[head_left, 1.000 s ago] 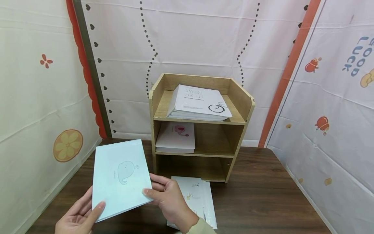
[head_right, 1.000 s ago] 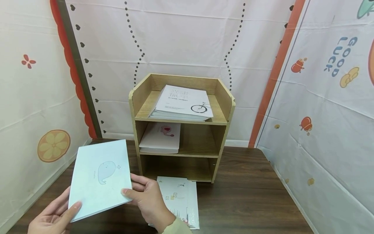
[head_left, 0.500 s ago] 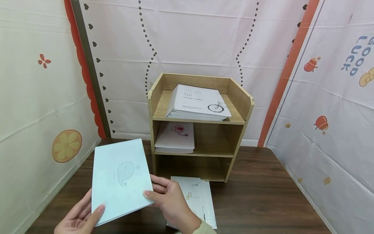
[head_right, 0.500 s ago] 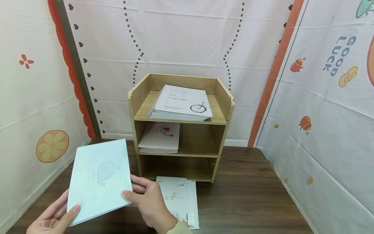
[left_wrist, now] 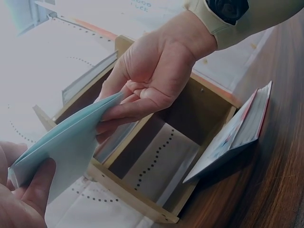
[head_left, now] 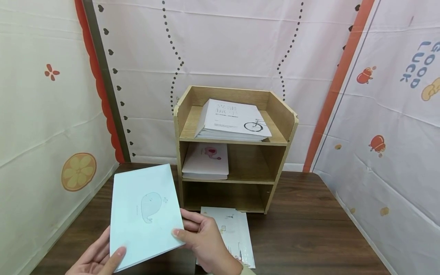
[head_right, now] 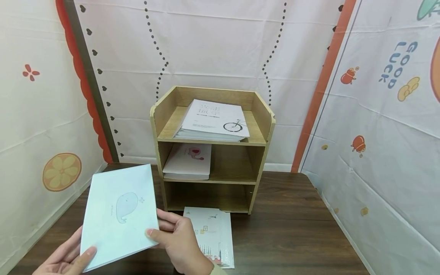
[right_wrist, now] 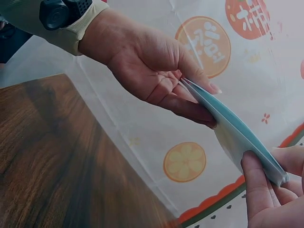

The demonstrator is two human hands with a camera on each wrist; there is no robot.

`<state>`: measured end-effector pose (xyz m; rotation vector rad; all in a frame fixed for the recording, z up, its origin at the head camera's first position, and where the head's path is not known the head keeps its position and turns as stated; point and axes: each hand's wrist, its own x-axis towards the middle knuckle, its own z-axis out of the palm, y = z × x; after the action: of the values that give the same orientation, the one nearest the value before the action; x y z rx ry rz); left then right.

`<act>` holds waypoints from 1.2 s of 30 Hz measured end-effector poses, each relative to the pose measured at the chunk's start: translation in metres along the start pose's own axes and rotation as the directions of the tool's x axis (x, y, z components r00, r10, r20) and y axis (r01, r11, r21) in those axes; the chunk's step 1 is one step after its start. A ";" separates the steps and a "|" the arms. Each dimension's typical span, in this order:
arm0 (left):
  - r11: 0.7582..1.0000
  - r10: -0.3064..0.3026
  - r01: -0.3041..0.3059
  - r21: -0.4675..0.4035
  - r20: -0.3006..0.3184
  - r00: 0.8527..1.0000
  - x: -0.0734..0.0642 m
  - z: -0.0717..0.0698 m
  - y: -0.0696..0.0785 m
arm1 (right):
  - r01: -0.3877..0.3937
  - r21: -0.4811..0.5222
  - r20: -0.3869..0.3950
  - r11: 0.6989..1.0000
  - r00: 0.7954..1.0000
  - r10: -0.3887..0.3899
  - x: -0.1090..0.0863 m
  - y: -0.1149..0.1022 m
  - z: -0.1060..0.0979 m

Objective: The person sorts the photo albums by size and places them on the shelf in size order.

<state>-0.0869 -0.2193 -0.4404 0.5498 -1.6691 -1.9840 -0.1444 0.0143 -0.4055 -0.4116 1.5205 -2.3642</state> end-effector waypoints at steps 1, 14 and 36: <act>1.000 0.010 -0.010 0.001 0.008 1.000 -0.001 0.000 0.000 | -0.004 -0.002 -0.004 1.000 1.000 0.004 -0.001 -0.001 0.000; 0.987 0.159 -0.156 -0.030 0.104 0.982 -0.014 0.001 0.001 | -0.016 0.014 -0.014 1.000 1.000 0.016 -0.011 -0.004 -0.002; 0.974 0.201 -0.217 0.068 0.186 0.962 -0.022 0.000 -0.004 | -0.010 0.033 0.011 0.999 1.000 0.010 -0.028 -0.010 -0.007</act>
<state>-0.0693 -0.2058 -0.4442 0.2179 -1.8462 -1.8580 -0.1229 0.0347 -0.4012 -0.4081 1.4730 -2.3722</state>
